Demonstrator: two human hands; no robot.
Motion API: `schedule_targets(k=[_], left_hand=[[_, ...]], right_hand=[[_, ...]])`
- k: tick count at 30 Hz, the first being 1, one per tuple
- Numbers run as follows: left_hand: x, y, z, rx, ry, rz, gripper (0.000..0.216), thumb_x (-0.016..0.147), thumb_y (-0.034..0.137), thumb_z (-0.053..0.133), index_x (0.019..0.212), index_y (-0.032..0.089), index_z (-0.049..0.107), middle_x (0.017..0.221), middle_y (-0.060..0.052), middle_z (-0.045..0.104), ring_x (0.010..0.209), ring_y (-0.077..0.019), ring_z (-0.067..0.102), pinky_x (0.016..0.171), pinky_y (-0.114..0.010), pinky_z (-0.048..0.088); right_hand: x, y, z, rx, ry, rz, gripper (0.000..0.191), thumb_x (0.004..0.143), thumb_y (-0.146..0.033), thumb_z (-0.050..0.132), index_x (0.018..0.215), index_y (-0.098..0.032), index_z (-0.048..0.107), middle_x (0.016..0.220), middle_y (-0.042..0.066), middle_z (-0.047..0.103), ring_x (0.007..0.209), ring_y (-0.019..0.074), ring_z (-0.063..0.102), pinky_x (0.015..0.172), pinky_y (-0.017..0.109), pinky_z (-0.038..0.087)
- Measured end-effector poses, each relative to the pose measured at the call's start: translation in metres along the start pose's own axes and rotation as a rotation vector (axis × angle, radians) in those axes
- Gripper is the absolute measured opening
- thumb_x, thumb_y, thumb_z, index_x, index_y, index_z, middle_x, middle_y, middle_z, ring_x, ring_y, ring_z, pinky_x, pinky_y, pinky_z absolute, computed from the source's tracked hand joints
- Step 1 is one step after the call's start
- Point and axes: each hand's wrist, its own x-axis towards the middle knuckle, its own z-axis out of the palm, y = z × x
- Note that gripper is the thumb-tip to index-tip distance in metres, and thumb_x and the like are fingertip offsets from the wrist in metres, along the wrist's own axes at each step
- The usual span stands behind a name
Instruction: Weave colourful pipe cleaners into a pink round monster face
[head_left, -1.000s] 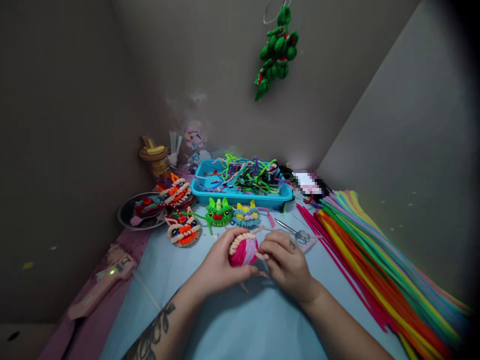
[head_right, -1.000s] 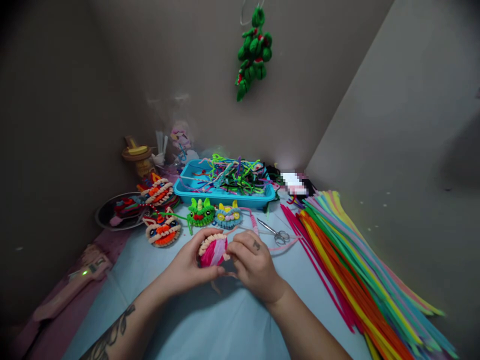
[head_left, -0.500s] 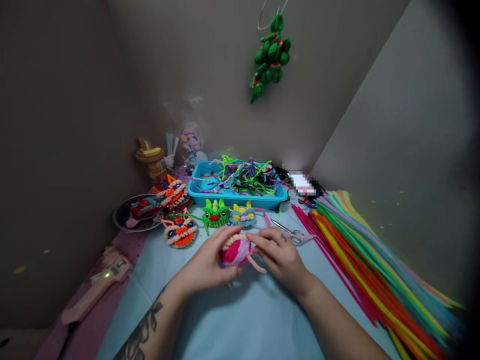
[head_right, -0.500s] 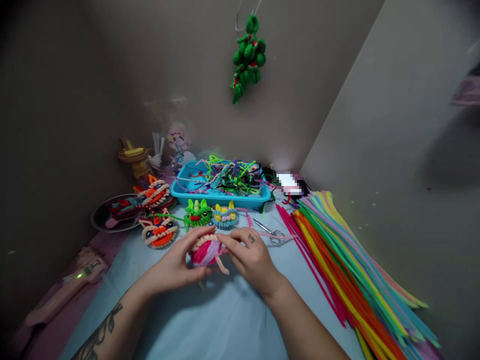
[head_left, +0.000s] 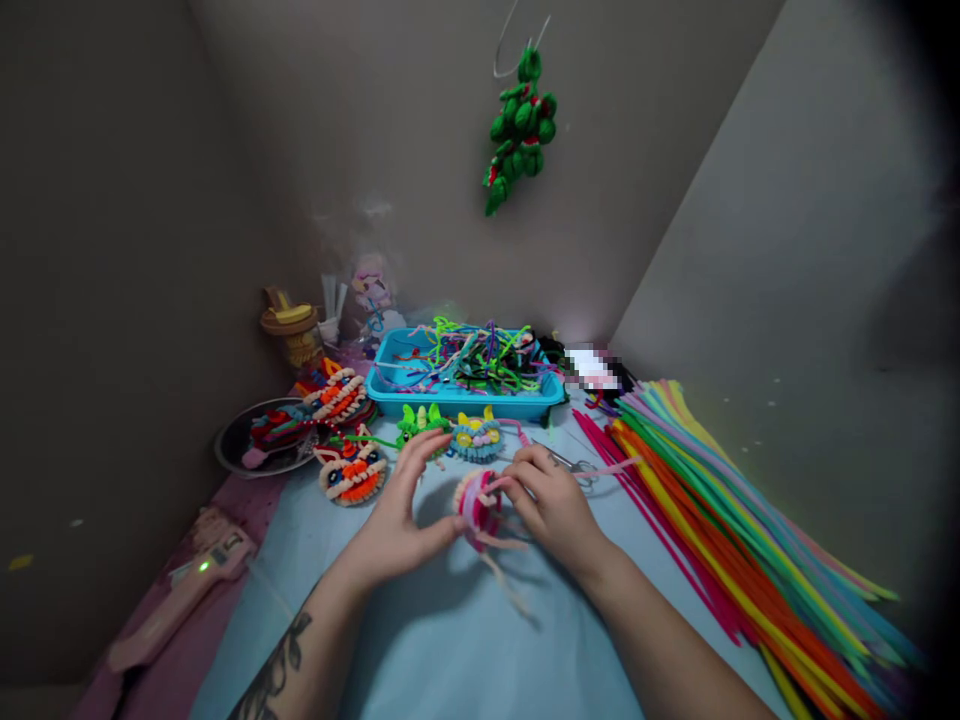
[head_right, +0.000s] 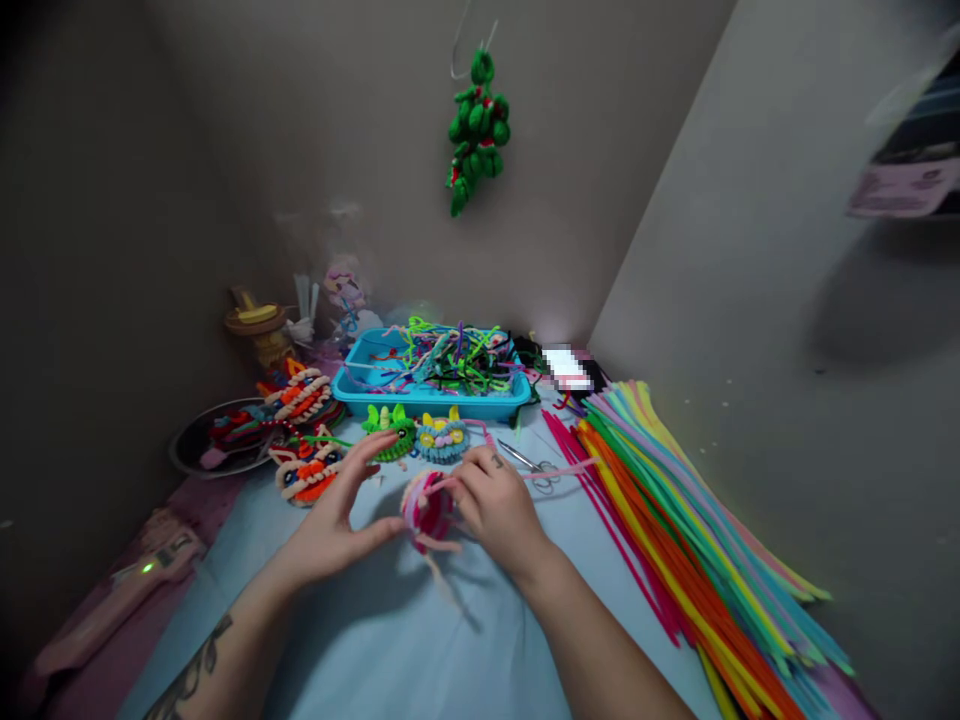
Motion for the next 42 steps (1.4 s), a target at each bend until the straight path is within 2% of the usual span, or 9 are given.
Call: schedule_targets(k=[3, 5, 7, 12, 16, 22, 26, 30, 42], left_hand=[[0.001, 0.001, 0.009, -0.134, 0.165, -0.182, 0.037, 0.078, 0.041, 0.063, 0.107, 0.018, 0.057, 0.074, -0.002, 0.063, 0.065, -0.0148, 0.06, 0.058, -0.023, 0.046], [0.0, 0.005, 0.016, -0.287, 0.003, -0.367, 0.041, 0.083, 0.049, 0.054, 0.107, 0.017, 0.055, 0.054, 0.003, 0.057, 0.038, -0.0082, 0.045, 0.04, -0.018, 0.033], [-0.001, 0.011, 0.024, -0.432, -0.172, -0.466, 0.055, 0.081, 0.054, 0.054, 0.12, 0.017, 0.048, 0.063, -0.001, 0.065, 0.032, -0.0062, 0.042, 0.034, -0.017, 0.028], [-0.002, 0.019, 0.036, -0.686, -0.103, -0.6, 0.085, 0.075, 0.057, 0.061, 0.143, 0.023, 0.022, 0.106, -0.015, 0.068, 0.043, -0.0119, 0.061, 0.034, -0.018, 0.033], [0.0, 0.016, 0.037, -0.848, 0.102, -0.606, 0.064, 0.078, 0.049, 0.062, 0.134, 0.024, 0.044, 0.13, -0.013, 0.055, 0.054, -0.0078, 0.062, 0.036, -0.015, 0.033], [0.002, 0.011, 0.034, -0.933, 0.337, -0.571, 0.034, 0.071, 0.035, 0.072, 0.1, 0.018, 0.072, 0.11, -0.008, 0.067, 0.078, -0.012, 0.062, 0.057, -0.016, 0.045], [0.002, 0.008, 0.037, -0.966, 0.424, -0.53, 0.031, 0.058, 0.03, 0.082, 0.084, 0.016, 0.073, 0.084, -0.004, 0.07, 0.077, -0.014, 0.063, 0.075, -0.026, 0.05], [0.003, 0.004, 0.04, -0.951, 0.501, -0.479, 0.028, 0.054, 0.025, 0.084, 0.078, 0.016, 0.071, 0.076, 0.001, 0.069, 0.071, -0.0101, 0.063, 0.073, -0.024, 0.051], [-0.004, -0.01, 0.041, -0.831, 0.372, -0.454, 0.03, 0.062, 0.029, 0.08, 0.089, 0.018, 0.074, 0.089, -0.005, 0.073, 0.079, -0.0146, 0.066, 0.078, -0.027, 0.053]], right_hand=[[0.0, 0.001, 0.004, -0.061, 0.041, 0.064, 0.021, 0.091, -0.023, 0.047, 0.08, -0.017, 0.063, 0.081, 0.006, 0.055, 0.077, 0.0183, 0.055, 0.069, 0.03, 0.046], [0.0, 0.0, 0.006, -0.13, 0.073, 0.083, 0.022, 0.091, -0.024, 0.047, 0.079, -0.017, 0.064, 0.081, 0.006, 0.056, 0.075, 0.0186, 0.055, 0.069, 0.031, 0.046], [0.0, -0.001, 0.008, -0.201, 0.122, 0.094, 0.023, 0.091, -0.025, 0.047, 0.079, -0.017, 0.065, 0.081, 0.007, 0.057, 0.075, 0.0192, 0.055, 0.069, 0.031, 0.045], [-0.001, -0.008, 0.01, -0.273, 0.21, 0.075, 0.022, 0.091, -0.025, 0.048, 0.082, -0.017, 0.066, 0.083, 0.007, 0.059, 0.077, 0.0197, 0.055, 0.071, 0.032, 0.044], [-0.002, -0.011, 0.013, -0.254, 0.195, 0.01, 0.019, 0.091, -0.024, 0.05, 0.086, -0.017, 0.067, 0.082, 0.007, 0.059, 0.078, 0.0194, 0.055, 0.071, 0.032, 0.044], [-0.002, -0.015, 0.015, -0.215, 0.145, -0.031, 0.017, 0.09, -0.021, 0.05, 0.092, -0.019, 0.067, 0.084, 0.007, 0.059, 0.08, 0.0188, 0.055, 0.07, 0.031, 0.047], [-0.004, -0.017, 0.016, -0.176, 0.133, -0.043, 0.017, 0.089, -0.022, 0.052, 0.1, -0.02, 0.065, 0.088, 0.007, 0.059, 0.083, 0.0197, 0.056, 0.072, 0.034, 0.05], [-0.006, -0.021, 0.018, -0.113, 0.168, -0.079, 0.016, 0.088, -0.018, 0.053, 0.102, -0.021, 0.062, 0.089, 0.007, 0.06, 0.083, 0.0196, 0.056, 0.072, 0.035, 0.051], [-0.002, -0.023, 0.011, 0.023, 0.224, 0.027, 0.008, 0.087, -0.016, 0.054, 0.084, -0.02, 0.061, 0.081, 0.004, 0.058, 0.081, 0.0184, 0.056, 0.074, 0.034, 0.049]])
